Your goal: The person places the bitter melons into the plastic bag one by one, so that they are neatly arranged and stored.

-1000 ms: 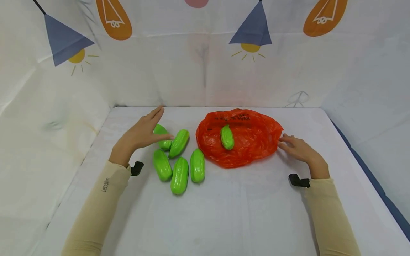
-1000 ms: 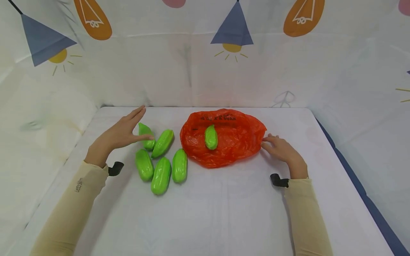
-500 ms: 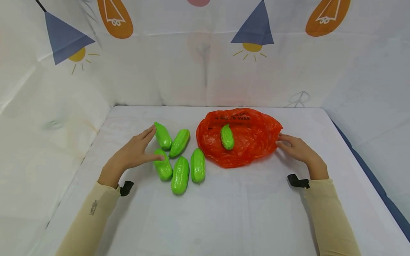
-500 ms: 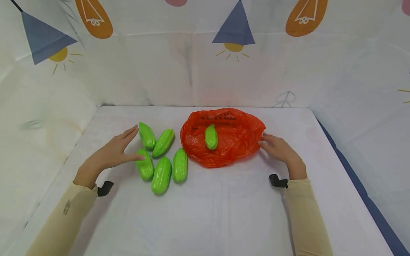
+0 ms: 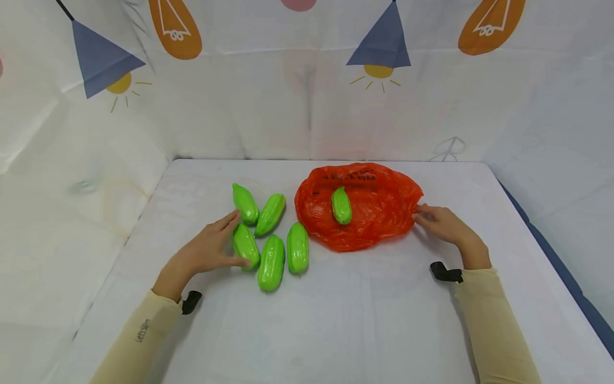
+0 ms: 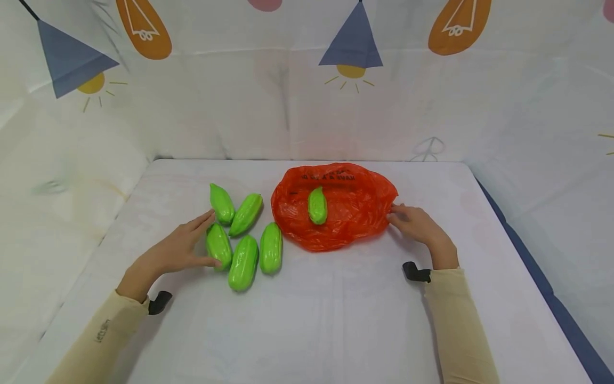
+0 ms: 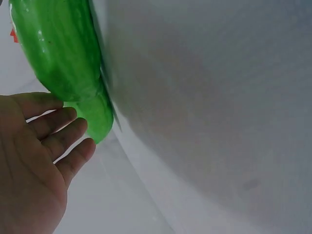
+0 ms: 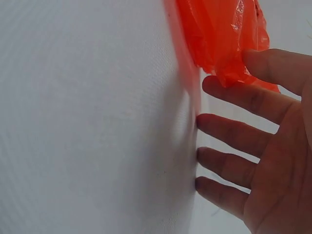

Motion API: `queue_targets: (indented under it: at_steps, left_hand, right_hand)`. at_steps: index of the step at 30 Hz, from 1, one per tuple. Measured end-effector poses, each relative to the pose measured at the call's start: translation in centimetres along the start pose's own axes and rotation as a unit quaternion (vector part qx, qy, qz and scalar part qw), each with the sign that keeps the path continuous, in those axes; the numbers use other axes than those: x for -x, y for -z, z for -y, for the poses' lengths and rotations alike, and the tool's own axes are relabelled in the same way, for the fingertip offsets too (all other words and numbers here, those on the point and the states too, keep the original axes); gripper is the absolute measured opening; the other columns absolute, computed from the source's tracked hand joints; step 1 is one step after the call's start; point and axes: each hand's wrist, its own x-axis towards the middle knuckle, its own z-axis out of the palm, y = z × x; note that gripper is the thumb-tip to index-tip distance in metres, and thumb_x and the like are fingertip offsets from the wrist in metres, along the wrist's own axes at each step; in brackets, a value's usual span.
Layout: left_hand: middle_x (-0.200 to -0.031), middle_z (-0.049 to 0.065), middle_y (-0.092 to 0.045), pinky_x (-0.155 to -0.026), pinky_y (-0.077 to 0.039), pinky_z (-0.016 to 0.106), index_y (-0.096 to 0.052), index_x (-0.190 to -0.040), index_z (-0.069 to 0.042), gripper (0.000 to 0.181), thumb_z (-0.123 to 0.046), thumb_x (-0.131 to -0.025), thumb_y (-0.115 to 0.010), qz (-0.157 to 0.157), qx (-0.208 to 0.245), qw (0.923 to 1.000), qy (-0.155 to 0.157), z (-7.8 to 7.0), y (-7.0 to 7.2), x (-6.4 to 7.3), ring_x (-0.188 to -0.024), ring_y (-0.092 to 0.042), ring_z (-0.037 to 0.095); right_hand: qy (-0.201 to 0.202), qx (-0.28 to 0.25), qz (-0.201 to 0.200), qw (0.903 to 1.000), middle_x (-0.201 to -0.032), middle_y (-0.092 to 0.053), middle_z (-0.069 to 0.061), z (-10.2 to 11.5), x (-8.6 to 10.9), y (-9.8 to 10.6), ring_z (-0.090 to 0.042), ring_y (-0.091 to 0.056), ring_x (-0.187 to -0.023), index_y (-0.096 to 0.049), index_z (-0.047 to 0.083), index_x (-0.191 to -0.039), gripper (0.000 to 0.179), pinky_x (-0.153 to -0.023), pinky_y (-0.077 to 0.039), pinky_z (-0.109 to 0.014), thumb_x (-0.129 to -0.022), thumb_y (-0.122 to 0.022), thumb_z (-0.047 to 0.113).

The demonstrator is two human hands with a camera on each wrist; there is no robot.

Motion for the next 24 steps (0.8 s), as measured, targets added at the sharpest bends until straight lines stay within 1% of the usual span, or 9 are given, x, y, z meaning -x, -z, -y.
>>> queue_targets:
  at_steps: [5, 8, 11, 17, 20, 24]
  left_hand:
    - [-0.163, 0.019, -0.014, -0.113, -0.030, 0.060, -0.015, -0.155, 0.002, 0.128, -0.076, -0.069, -0.069, 0.010, -0.006, 0.9999, 0.000, -0.10, -0.42, -0.06, -0.145, -0.026, 0.043]
    - [-0.162, 0.020, -0.016, -0.113, -0.031, 0.059, -0.015, -0.155, 0.001, 0.127, -0.076, -0.069, -0.069, 0.004, -0.014, 0.9999, -0.002, -0.22, -0.38, -0.02, -0.144, -0.027, 0.043]
    - [-0.162, 0.020, -0.019, -0.111, -0.033, 0.060, -0.017, -0.155, 0.001, 0.127, -0.075, -0.069, -0.071, -0.006, -0.012, 0.9999, -0.004, -0.36, -0.32, 0.18, -0.143, -0.030, 0.044]
    - [-0.162, 0.019, -0.020, -0.112, -0.033, 0.059, -0.016, -0.156, 0.000, 0.131, -0.077, -0.065, -0.071, -0.002, 0.001, 1.0000, 0.003, -0.60, -0.67, 0.65, -0.143, -0.031, 0.043]
    - [-0.160, 0.021, -0.023, -0.110, -0.035, 0.060, -0.018, -0.155, 0.002, 0.131, -0.076, -0.064, -0.072, -0.011, -0.006, 0.9999, -0.006, -0.64, -0.84, 0.77, -0.141, -0.034, 0.044]
    - [-0.157, 0.024, -0.028, -0.109, -0.037, 0.059, -0.022, -0.153, 0.004, 0.127, -0.073, -0.066, -0.074, -0.025, -0.015, 0.9995, -0.014, -0.62, -0.91, 0.76, -0.138, -0.037, 0.045]
  right_hand:
    - [-0.004, 0.001, 0.002, 1.0000, -0.146, -0.039, -0.035, -0.02, 0.00, -0.05, -0.053, -0.036, -0.134, -0.046, -0.006, -0.142, 0.057, -0.107, -0.031, -0.068, -0.103, -0.048, 0.036]
    - [-0.006, 0.002, 0.002, 1.0000, -0.146, -0.039, -0.035, 0.02, 0.00, -0.03, -0.053, -0.036, -0.134, -0.046, -0.005, -0.142, 0.057, -0.107, -0.031, -0.068, -0.103, -0.048, 0.036]
    - [-0.014, -0.001, 0.006, 0.9999, -0.148, -0.036, -0.034, 0.05, -0.01, 0.00, -0.053, -0.034, -0.136, -0.046, -0.004, -0.142, 0.058, -0.108, -0.030, -0.068, -0.102, -0.048, 0.039]
    - [-0.026, -0.006, 0.014, 0.9996, -0.149, -0.036, -0.033, -0.04, -0.05, 0.07, -0.052, -0.032, -0.137, -0.047, -0.003, -0.142, 0.060, -0.108, -0.029, -0.068, -0.102, -0.047, 0.042]
    - [-0.029, -0.005, 0.019, 0.9994, -0.150, -0.034, -0.033, -0.04, -0.07, 0.12, -0.053, -0.030, -0.137, -0.046, -0.003, -0.143, 0.062, -0.108, -0.028, -0.069, -0.102, -0.047, 0.044]
    - [-0.033, -0.003, 0.023, 0.9992, -0.151, -0.031, -0.033, -0.12, -0.09, 0.10, -0.053, -0.029, -0.138, -0.045, -0.003, -0.143, 0.063, -0.108, -0.027, -0.069, -0.102, -0.046, 0.044]
